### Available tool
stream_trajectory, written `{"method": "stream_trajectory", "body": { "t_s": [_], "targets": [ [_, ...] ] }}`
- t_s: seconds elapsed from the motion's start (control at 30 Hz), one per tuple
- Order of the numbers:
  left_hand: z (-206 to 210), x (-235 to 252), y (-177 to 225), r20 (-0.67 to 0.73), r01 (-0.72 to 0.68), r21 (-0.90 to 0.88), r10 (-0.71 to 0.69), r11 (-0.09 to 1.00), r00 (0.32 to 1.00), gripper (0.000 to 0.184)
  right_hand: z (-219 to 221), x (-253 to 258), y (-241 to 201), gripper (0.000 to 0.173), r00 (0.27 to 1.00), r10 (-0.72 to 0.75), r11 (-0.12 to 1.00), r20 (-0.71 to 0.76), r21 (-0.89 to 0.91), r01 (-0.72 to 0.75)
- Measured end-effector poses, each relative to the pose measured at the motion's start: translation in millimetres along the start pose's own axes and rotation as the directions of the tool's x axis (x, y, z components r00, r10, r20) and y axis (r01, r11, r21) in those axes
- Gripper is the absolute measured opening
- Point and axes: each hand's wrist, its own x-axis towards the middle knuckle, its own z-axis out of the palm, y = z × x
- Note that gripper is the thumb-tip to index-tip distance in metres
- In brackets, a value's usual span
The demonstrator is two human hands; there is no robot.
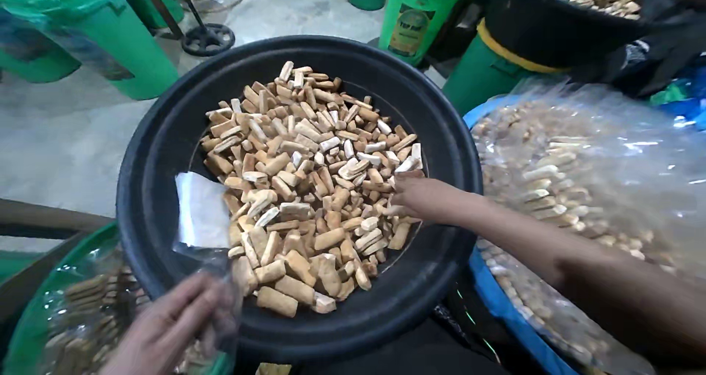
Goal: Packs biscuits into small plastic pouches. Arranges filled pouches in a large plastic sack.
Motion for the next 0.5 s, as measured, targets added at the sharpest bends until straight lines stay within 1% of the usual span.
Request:
{"method": "stream_trajectory", "body": {
  "t_s": [0.03, 0.07, 0.1, 0.13, 0.17, 0.2, 0.23, 0.27, 0.33, 0.37, 0.4, 0.5],
  "targets": [
    [1, 4, 4, -0.102, -0.015, -0.066, 0.008, 0.998, 0.995, 0.023, -4, -5, 0, 0.033, 0.998, -0.013, 0.998, -0.06, 0.062, 0.017],
    [2, 11, 8, -0.213, -0.062, -0.087, 0.043, 0.994, 0.976, 0.021, -7, -8, -4, 0.034, 0.993, -0.042, 0.988, -0.107, 0.143, 0.058],
    [4, 20, 14, -0.329, -0.123, -0.061, 0.096, 0.991, 0.94, 0.016, -9, -10, -9, 0.033, 0.984, -0.088, 0.964, -0.157, 0.235, 0.123],
    [8, 30, 21, -0.441, -0.188, -0.017, 0.162, 0.982, 0.883, 0.012, -9, -9, -17, 0.033, 0.972, -0.128, 0.93, -0.196, 0.317, 0.186],
    [13, 42, 31, -0.523, -0.263, 0.013, 0.231, 0.965, 0.821, 0.013, -7, -5, -29, 0.033, 0.962, -0.163, 0.899, -0.221, 0.368, 0.237],
    [18, 54, 43, -0.57, -0.349, 0.012, 0.293, 0.937, 0.768, 0.018, -5, 0, -42, 0.033, 0.95, -0.209, 0.877, -0.231, 0.385, 0.286],
    [24, 66, 54, -0.595, -0.437, 0.007, 0.355, 0.899, 0.721, 0.022, 1, 5, -55, 0.032, 0.928, -0.278, 0.856, -0.248, 0.375, 0.356],
    [29, 78, 64, -0.599, -0.511, 0.034, 0.427, 0.859, 0.678, 0.023, 8, 11, -65, 0.032, 0.91, -0.342, 0.839, -0.232, 0.36, 0.407],
    [34, 97, 80, -0.55, -0.612, 0.15, 0.58, 0.776, 0.601, 0.021, 20, 23, -74, 0.027, 0.87, -0.459, 0.807, -0.181, 0.323, 0.493],
    [37, 104, 87, -0.512, -0.625, 0.212, 0.63, 0.751, 0.584, 0.022, 20, 28, -75, 0.025, 0.863, -0.486, 0.808, -0.138, 0.306, 0.504],
    [40, 110, 94, -0.494, -0.612, 0.265, 0.65, 0.745, 0.578, 0.022, 20, 31, -75, 0.024, 0.862, -0.497, 0.814, -0.099, 0.291, 0.503],
    [48, 131, 108, -0.493, -0.538, 0.335, 0.63, 0.774, 0.6, 0.023, 19, 37, -77, 0.024, 0.88, -0.474, 0.856, -0.006, 0.233, 0.462]
  ]
}}
